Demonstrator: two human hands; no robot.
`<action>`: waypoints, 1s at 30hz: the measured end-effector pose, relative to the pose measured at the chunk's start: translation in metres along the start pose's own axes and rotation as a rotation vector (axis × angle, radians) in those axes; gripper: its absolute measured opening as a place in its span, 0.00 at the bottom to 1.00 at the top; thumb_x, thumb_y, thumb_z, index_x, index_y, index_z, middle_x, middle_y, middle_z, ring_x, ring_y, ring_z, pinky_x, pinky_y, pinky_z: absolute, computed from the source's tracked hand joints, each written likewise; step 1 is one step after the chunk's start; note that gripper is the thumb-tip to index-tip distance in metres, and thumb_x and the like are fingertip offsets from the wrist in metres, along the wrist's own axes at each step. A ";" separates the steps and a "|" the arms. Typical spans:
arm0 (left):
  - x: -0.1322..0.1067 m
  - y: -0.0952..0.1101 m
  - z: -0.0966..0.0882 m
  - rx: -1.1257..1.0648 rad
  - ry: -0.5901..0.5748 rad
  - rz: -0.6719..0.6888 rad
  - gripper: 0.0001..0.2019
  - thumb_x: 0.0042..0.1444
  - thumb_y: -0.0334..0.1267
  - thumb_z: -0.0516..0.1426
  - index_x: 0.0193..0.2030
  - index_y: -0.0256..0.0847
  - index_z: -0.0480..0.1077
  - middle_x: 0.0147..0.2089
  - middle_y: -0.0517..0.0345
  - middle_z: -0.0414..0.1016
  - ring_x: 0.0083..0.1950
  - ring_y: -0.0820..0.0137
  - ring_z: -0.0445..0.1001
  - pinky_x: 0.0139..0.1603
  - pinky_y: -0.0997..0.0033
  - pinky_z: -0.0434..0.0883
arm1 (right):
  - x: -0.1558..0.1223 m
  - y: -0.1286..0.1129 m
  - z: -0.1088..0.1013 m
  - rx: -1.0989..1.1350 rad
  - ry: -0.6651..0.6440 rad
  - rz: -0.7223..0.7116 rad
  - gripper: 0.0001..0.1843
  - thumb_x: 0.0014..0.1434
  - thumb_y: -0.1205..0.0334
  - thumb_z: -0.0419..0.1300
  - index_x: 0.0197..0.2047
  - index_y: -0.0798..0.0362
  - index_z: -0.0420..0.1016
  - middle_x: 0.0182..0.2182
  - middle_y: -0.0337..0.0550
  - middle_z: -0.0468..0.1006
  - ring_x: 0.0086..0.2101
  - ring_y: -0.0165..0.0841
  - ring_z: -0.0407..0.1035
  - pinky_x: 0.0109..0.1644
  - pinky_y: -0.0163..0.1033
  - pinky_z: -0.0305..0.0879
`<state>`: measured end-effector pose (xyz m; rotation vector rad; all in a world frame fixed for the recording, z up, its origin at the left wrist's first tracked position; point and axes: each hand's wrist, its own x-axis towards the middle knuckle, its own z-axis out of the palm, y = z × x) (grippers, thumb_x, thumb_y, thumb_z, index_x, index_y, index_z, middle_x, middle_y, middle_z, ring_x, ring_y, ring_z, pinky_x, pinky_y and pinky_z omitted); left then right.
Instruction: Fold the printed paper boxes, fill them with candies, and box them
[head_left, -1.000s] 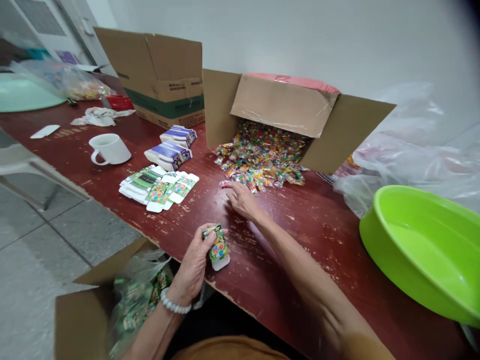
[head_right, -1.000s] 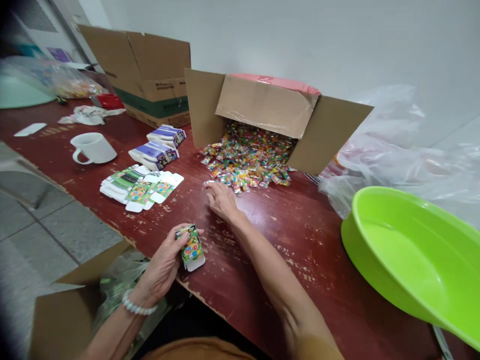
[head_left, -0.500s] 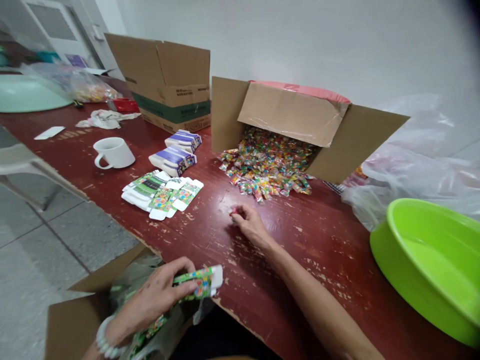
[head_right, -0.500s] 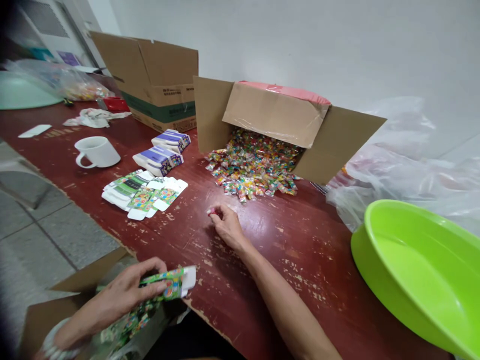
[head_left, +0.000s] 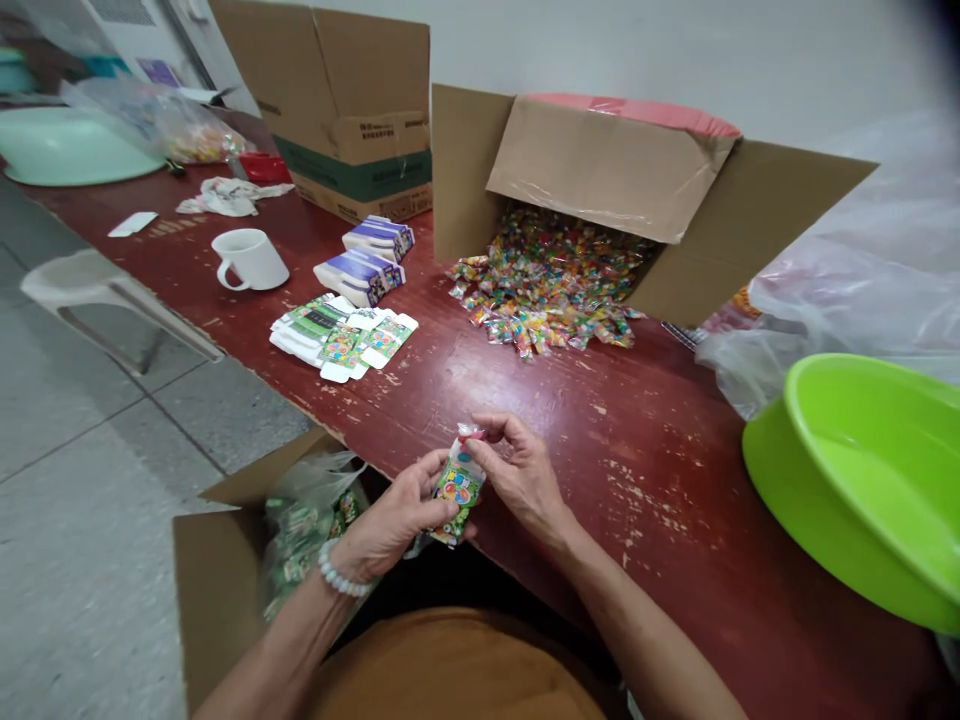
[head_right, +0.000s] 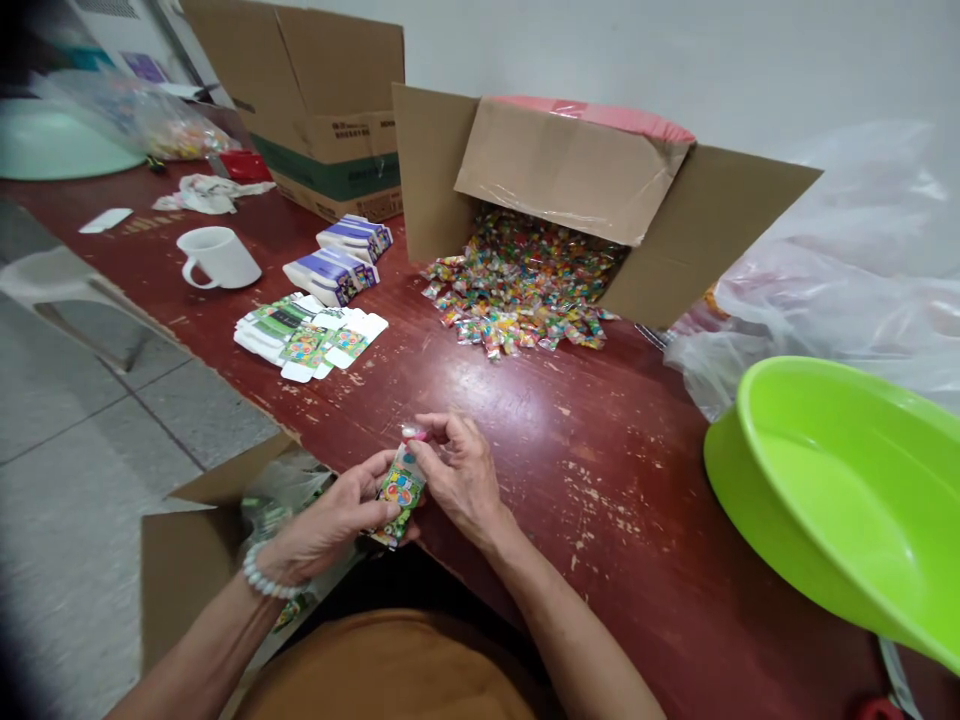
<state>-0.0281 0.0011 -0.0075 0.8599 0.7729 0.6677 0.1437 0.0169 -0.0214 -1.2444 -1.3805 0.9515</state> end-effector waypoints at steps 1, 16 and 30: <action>0.000 -0.001 0.001 -0.005 0.000 0.003 0.23 0.50 0.35 0.66 0.53 0.42 0.67 0.44 0.55 0.75 0.36 0.69 0.76 0.37 0.68 0.76 | -0.002 0.000 -0.003 -0.061 0.005 -0.049 0.10 0.60 0.56 0.64 0.45 0.48 0.78 0.37 0.43 0.79 0.41 0.37 0.72 0.49 0.44 0.67; -0.005 -0.007 0.012 0.042 0.086 0.027 0.26 0.46 0.28 0.57 0.55 0.41 0.66 0.40 0.57 0.77 0.29 0.74 0.74 0.31 0.74 0.72 | -0.005 -0.010 -0.008 -0.136 0.003 -0.050 0.15 0.65 0.52 0.56 0.30 0.49 0.74 0.29 0.41 0.74 0.32 0.34 0.69 0.40 0.40 0.65; 0.002 -0.007 0.016 -0.154 0.255 0.072 0.18 0.57 0.43 0.60 0.53 0.40 0.72 0.37 0.55 0.78 0.30 0.70 0.74 0.27 0.71 0.76 | -0.016 -0.003 -0.001 0.274 -0.063 0.193 0.13 0.57 0.49 0.65 0.33 0.50 0.79 0.33 0.40 0.74 0.32 0.32 0.69 0.36 0.36 0.66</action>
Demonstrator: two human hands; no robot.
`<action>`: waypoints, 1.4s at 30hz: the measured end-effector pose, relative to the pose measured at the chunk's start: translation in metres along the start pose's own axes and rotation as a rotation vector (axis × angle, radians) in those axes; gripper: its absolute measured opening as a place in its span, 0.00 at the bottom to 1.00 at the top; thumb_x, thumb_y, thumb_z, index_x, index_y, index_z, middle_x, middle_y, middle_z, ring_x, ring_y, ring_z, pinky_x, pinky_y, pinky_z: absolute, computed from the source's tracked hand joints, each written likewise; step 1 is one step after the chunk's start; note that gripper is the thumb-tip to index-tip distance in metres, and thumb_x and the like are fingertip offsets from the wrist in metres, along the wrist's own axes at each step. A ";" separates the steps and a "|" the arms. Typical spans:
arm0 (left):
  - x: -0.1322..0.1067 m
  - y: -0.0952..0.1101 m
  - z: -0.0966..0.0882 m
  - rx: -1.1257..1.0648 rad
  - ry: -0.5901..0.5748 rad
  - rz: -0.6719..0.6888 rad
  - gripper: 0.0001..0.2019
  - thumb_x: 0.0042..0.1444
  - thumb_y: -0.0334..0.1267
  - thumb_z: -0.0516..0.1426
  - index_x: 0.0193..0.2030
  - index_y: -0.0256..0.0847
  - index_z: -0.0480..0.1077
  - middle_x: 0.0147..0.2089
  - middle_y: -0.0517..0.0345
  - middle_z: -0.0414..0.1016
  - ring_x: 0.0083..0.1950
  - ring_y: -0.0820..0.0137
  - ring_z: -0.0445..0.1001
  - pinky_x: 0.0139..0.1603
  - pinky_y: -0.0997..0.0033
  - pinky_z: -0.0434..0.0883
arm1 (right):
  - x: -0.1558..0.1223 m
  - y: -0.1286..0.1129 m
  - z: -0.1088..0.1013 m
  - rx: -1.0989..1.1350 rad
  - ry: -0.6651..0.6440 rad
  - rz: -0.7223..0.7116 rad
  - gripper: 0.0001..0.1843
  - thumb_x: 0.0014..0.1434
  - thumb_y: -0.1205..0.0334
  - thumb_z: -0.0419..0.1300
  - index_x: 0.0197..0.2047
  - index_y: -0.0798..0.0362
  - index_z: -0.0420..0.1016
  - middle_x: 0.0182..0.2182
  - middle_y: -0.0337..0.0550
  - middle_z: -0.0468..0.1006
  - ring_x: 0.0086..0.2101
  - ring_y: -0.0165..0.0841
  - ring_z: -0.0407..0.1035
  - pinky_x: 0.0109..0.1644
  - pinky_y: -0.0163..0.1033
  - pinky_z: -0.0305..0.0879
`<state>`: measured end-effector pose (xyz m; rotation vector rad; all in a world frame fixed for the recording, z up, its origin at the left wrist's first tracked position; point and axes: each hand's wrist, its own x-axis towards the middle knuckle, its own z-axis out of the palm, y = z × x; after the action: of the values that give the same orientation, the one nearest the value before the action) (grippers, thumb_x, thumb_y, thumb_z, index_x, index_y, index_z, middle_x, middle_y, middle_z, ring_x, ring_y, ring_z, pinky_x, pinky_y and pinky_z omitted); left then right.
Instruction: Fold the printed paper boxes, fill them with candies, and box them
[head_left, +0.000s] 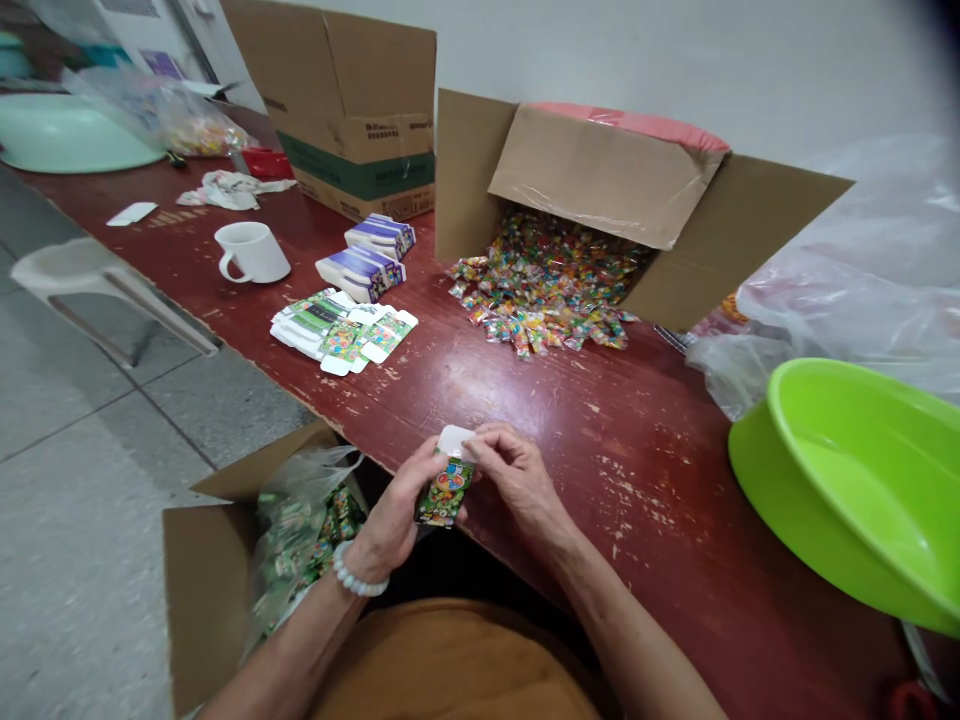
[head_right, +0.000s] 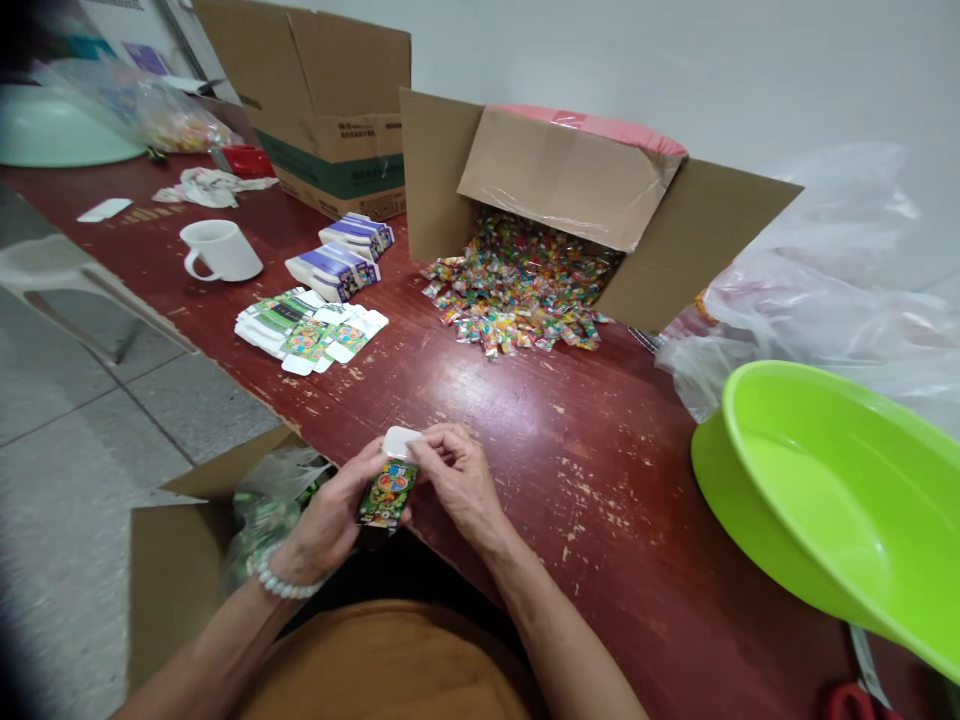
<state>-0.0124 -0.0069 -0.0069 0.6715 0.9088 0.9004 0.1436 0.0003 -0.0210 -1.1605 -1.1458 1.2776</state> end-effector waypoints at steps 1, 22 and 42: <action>0.001 0.001 0.000 -0.039 0.025 -0.026 0.19 0.58 0.47 0.59 0.51 0.38 0.73 0.36 0.53 0.78 0.29 0.69 0.74 0.26 0.70 0.76 | -0.001 0.000 -0.001 0.090 -0.016 0.043 0.13 0.59 0.48 0.64 0.40 0.49 0.78 0.34 0.40 0.75 0.31 0.31 0.69 0.35 0.36 0.67; 0.002 -0.001 0.000 -0.196 -0.014 -0.167 0.26 0.68 0.53 0.46 0.59 0.37 0.72 0.34 0.50 0.81 0.19 0.69 0.74 0.17 0.70 0.73 | -0.005 0.003 0.002 -0.194 -0.131 -0.107 0.07 0.60 0.58 0.63 0.33 0.52 0.78 0.34 0.42 0.81 0.27 0.28 0.70 0.30 0.33 0.67; 0.008 0.006 -0.025 -0.114 0.179 0.121 0.17 0.57 0.48 0.62 0.45 0.36 0.77 0.43 0.52 0.81 0.42 0.66 0.80 0.43 0.70 0.76 | -0.007 0.019 0.045 -0.800 -0.273 -0.419 0.40 0.46 0.61 0.69 0.61 0.52 0.60 0.56 0.57 0.68 0.56 0.49 0.65 0.55 0.56 0.66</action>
<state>-0.0337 0.0060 -0.0166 0.5582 0.9752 1.1260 0.0969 -0.0080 -0.0357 -1.2129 -2.0908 0.6588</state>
